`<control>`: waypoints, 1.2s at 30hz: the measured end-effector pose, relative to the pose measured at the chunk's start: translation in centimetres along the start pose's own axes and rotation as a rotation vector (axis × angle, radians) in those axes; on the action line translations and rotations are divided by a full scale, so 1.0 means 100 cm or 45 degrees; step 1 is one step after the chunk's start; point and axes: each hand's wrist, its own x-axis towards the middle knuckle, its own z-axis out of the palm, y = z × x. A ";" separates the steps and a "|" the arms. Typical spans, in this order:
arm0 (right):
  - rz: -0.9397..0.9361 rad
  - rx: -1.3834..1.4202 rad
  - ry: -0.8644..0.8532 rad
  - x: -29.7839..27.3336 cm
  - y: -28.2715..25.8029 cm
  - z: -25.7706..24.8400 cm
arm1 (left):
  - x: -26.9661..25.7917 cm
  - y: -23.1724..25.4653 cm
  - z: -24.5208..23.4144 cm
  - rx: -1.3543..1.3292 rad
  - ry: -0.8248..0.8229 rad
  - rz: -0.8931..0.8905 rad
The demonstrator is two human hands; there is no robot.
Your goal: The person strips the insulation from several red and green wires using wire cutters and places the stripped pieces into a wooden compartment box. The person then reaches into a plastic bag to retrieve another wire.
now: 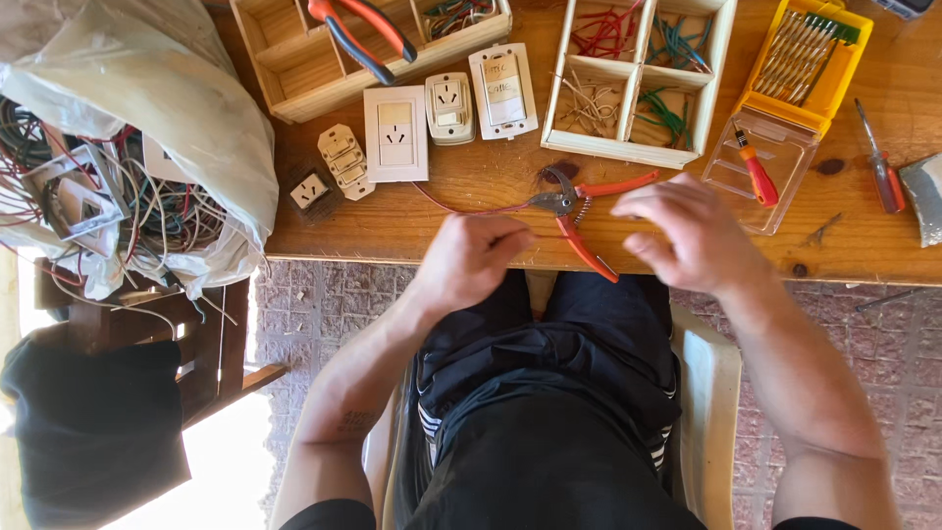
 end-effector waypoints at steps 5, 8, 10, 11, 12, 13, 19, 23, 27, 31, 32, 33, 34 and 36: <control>0.027 -0.080 -0.024 0.030 -0.038 0.014 | 0.010 -0.009 0.023 -0.046 0.026 0.081; -0.018 -0.063 -0.061 0.021 -0.028 0.028 | 0.010 -0.006 0.025 -0.059 -0.005 0.098; -0.081 -0.072 -0.072 0.018 -0.025 0.028 | 0.008 -0.006 0.026 -0.068 -0.033 0.086; -0.132 -0.072 -0.074 0.019 -0.027 0.024 | 0.006 -0.006 0.027 -0.079 -0.054 0.054; -0.184 -0.073 -0.075 0.020 -0.029 0.020 | 0.005 -0.006 0.028 -0.091 -0.075 0.022; -0.180 -0.075 -0.073 0.015 -0.028 0.022 | 0.003 -0.005 0.028 -0.091 -0.080 0.023; -0.275 -0.109 -0.046 0.013 -0.032 0.020 | -0.004 -0.004 0.025 -0.123 -0.145 -0.053; -0.304 -0.044 -0.034 0.021 -0.040 0.014 | -0.007 -0.002 0.023 -0.147 -0.180 -0.112; -0.345 -0.037 -0.006 0.022 -0.041 0.010 | -0.008 -0.002 0.021 -0.161 -0.168 -0.140; -0.398 -0.053 0.024 -0.026 0.001 0.007 | -0.016 0.012 -0.026 -0.106 -0.155 -0.136; -0.211 -0.025 -0.005 -0.050 0.023 -0.011 | -0.022 0.006 -0.061 -0.180 0.210 -0.202; -0.030 0.000 -0.033 -0.072 0.048 -0.030 | -0.027 0.000 -0.098 -0.253 0.581 -0.260; -0.036 -0.005 -0.029 -0.073 0.042 -0.039 | -0.020 0.001 -0.099 -0.251 0.584 -0.252; 0.185 -0.108 0.107 -0.079 0.027 -0.054 | -0.025 0.000 -0.096 0.109 0.351 -0.110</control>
